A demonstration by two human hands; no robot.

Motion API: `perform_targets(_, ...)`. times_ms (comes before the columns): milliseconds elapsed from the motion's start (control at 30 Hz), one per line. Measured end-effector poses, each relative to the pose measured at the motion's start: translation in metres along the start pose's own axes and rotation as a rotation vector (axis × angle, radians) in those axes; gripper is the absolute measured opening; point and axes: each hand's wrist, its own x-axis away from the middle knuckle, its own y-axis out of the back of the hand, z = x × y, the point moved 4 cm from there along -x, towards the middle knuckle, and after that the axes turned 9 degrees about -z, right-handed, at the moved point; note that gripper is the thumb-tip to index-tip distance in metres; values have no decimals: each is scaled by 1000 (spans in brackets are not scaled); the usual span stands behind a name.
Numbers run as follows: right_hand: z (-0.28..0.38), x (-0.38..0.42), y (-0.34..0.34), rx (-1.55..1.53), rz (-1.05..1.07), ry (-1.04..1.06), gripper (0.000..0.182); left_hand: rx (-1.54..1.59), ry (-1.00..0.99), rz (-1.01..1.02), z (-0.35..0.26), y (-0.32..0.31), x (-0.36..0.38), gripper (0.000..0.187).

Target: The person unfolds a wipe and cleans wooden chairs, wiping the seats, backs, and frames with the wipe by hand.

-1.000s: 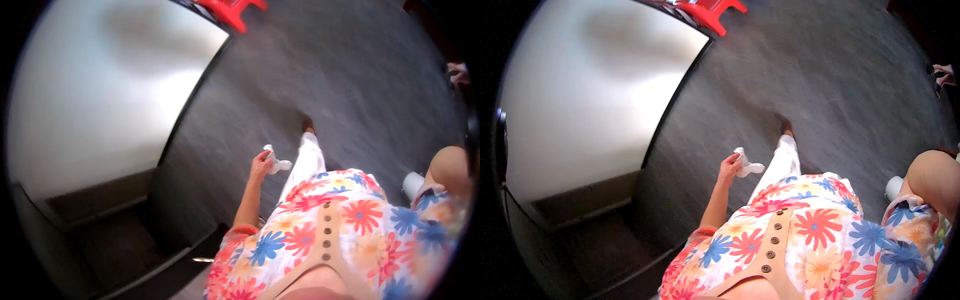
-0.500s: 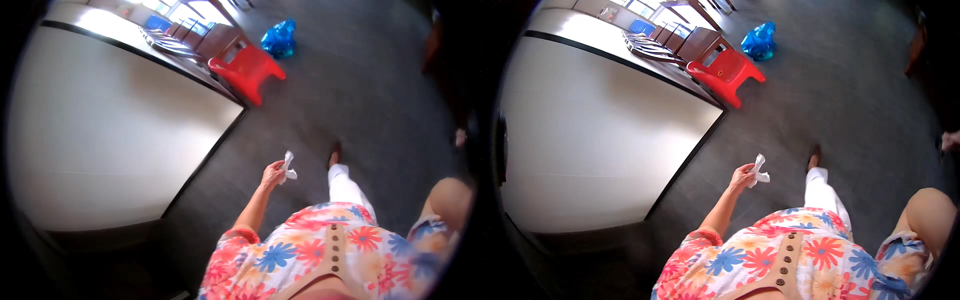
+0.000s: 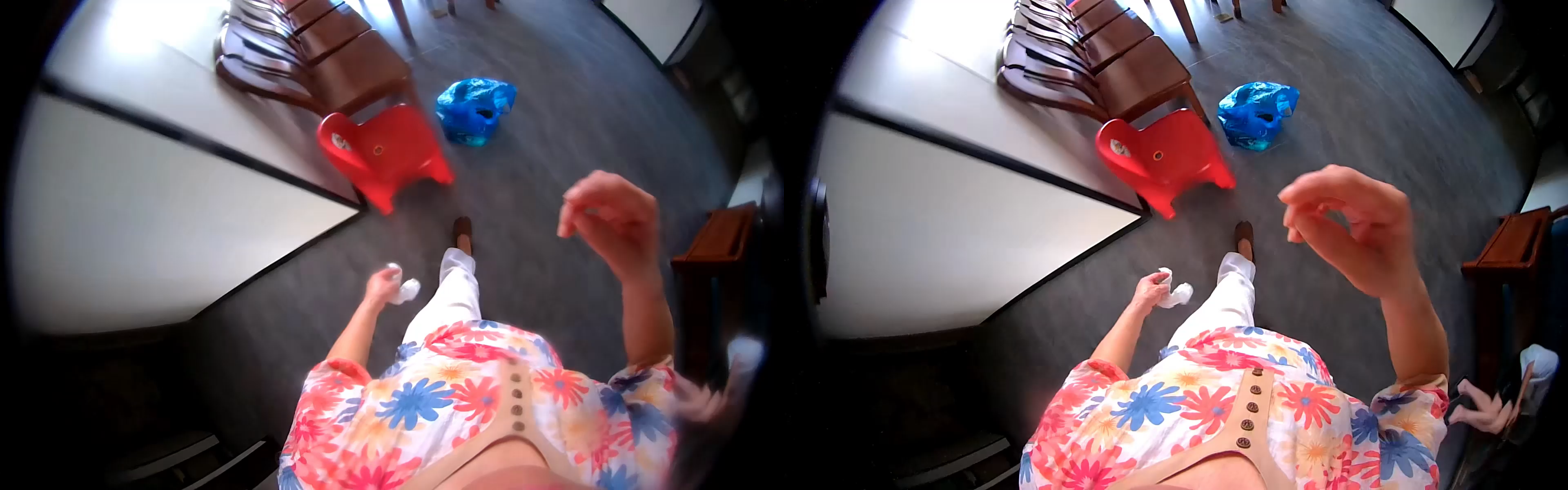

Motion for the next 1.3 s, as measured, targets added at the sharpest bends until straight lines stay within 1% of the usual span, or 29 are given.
perform_targets(33, -30, -21, 10, -1, -4, -77, 18, -12, 15, 3, -20, -4, -20, 40)
perform_targets(67, -60, -7, 30, 11, -19, -112, 17, 29, 15, 0, -27, -20, -33, 41)
perform_targets(100, -98, -24, 62, 17, -26, -186, 16, 69, 54, 7, -52, -34, -52, 41)
perform_targets(167, -175, -37, 102, -97, -131, -533, 16, -19, 46, -14, -105, -44, -96, 40)
perform_targets(200, -198, -49, 121, 36, -165, -623, 16, -42, 23, 6, -133, -44, -119, 40)
perform_targets(233, -217, -47, 143, 164, -208, -706, 16, -75, -7, 26, -157, -47, -140, 39)
perform_targets(300, -251, -37, 200, 241, -400, -885, 18, -26, -42, 22, -209, -60, -182, 39)
perform_targets(367, -288, -22, 264, 269, -516, -987, 18, -78, -77, 2, -277, -73, -208, 37)
perform_targets(433, -313, -4, 329, 363, -598, -1145, 16, -79, -102, -24, -315, -94, -245, 36)
perform_targets(467, -328, 1, 366, 391, -601, -1206, 17, 17, -58, -16, -338, -107, -262, 36)
perform_targets(500, -340, 8, 402, 422, -604, -1268, 17, 16, -71, -40, -357, -118, -275, 36)
perform_targets(600, -356, -7, 501, 535, -648, -1397, 14, 177, 69, -125, -398, -154, -311, 34)
perform_targets(700, -394, -94, 606, 650, -571, -1449, 15, 347, 209, -307, -424, -188, -351, 36)
perform_targets(733, -411, -133, 628, 667, -570, -1428, 15, 423, 264, -369, -421, -195, -366, 35)
perform_targets(800, -456, -219, 691, 542, -427, -1147, 12, 510, 336, -442, -423, -224, -385, 34)
perform_targets(833, -456, -287, 693, 638, -346, -1193, 11, 551, 357, -466, -422, -241, -387, 34)
perform_targets(867, -469, -346, 696, 654, -316, -1139, 11, 601, 374, -499, -425, -260, -388, 34)
perform_targets(900, -484, -412, 684, 658, -224, -1095, 12, 651, 407, -534, -444, -264, -385, 33)
perform_targets(933, -513, -469, 684, 663, -102, -1040, 14, 647, 395, -565, -437, -272, -396, 33)
perform_targets(967, -516, -534, 652, 742, -73, -984, 18, 646, 384, -593, -429, -278, -408, 32)
perform_targets(1000, -538, -596, 634, 680, 75, -937, 22, 710, 401, -622, -439, -273, -415, 32)
perform_targets(1033, -554, -648, 604, 676, 125, -880, 21, 770, 415, -651, -448, -271, -423, 32)
perform_targets(1100, -568, -712, 545, 666, 238, -790, 20, 840, 419, -712, -469, -268, -443, 29)
perform_targets(1133, -574, -736, 528, 661, 305, -757, 21, 778, 447, -737, -472, -270, -454, 28)
perform_targets(1167, -581, -756, 518, 670, 353, -767, 20, 720, 480, -757, -479, -275, -469, 27)
perform_targets(1200, -589, -781, 502, 693, 418, -796, 20, 779, 501, -742, -494, -265, -485, 27)
perform_targets(1233, -598, -781, 499, 699, 480, -840, 20, 816, 524, -732, -505, -251, -487, 26)
perform_targets(1267, -615, -768, 514, 717, 511, -865, 20, 769, 440, -799, -525, -234, -490, 25)
perform_targets(1300, -636, -775, 526, 739, 545, -884, 21, 888, 414, -811, -515, -232, -508, 26)
